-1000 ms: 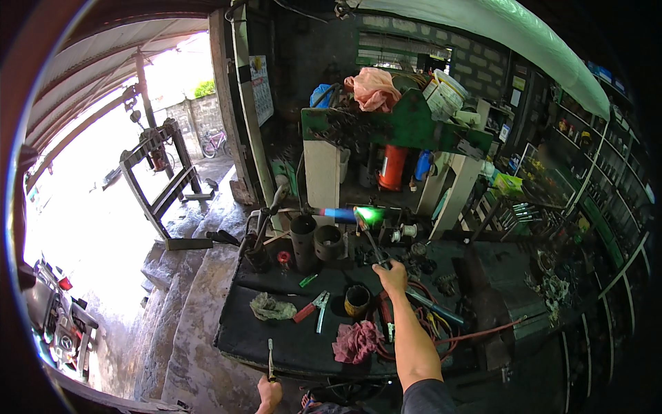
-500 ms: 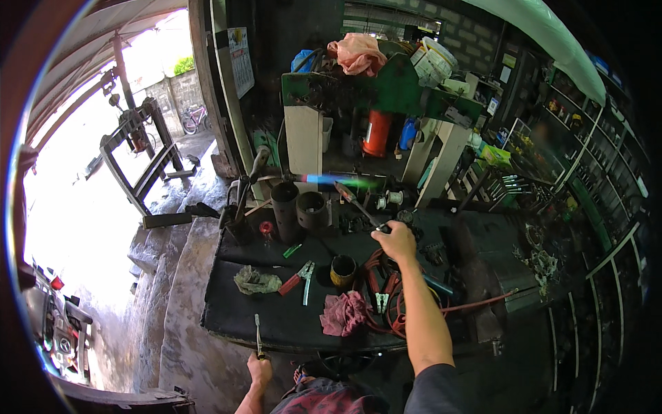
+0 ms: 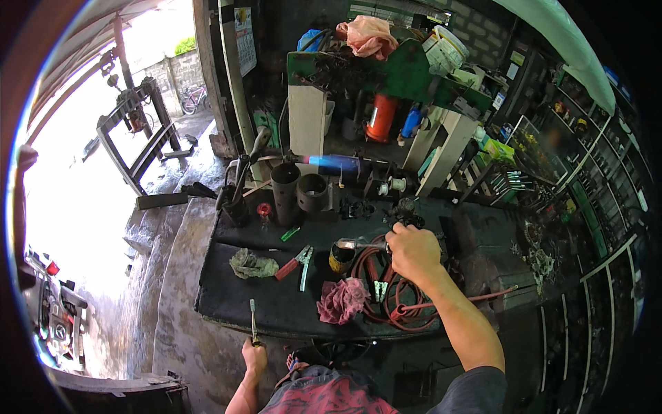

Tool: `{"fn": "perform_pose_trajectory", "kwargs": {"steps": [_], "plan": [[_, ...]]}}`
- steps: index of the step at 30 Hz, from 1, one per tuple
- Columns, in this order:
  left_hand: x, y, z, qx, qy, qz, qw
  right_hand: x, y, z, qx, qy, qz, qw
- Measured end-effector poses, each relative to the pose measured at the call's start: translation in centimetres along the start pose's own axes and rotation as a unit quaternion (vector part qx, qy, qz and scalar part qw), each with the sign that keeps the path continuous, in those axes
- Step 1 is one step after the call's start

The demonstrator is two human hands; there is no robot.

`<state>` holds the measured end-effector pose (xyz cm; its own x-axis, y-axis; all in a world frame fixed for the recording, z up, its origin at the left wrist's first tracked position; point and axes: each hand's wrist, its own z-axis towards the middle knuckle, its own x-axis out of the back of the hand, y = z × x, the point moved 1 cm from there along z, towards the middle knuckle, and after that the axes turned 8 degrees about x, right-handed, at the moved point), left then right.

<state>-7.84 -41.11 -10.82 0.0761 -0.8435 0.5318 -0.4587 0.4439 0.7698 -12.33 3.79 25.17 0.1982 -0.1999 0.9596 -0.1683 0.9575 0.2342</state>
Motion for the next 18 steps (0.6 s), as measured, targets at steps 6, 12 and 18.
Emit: {"fn": "perform_pose_trajectory", "kwargs": {"steps": [6, 12, 18], "plan": [[-0.1, 0.5, -0.4, 0.004, 0.002, -0.021, 1.0, -2.2, -2.0, -1.0, 0.004, 0.036, -0.048, 0.998], [-0.1, 0.2, -0.4, 0.006, 0.001, -0.009, 1.0, -3.8, -2.3, -2.4, -0.04, 0.039, -0.034, 0.998], [0.4, 0.6, 0.0, -0.004, -0.004, 0.011, 1.0, -6.2, -3.3, -1.9, -0.05, 0.015, -0.025, 0.998]]}}
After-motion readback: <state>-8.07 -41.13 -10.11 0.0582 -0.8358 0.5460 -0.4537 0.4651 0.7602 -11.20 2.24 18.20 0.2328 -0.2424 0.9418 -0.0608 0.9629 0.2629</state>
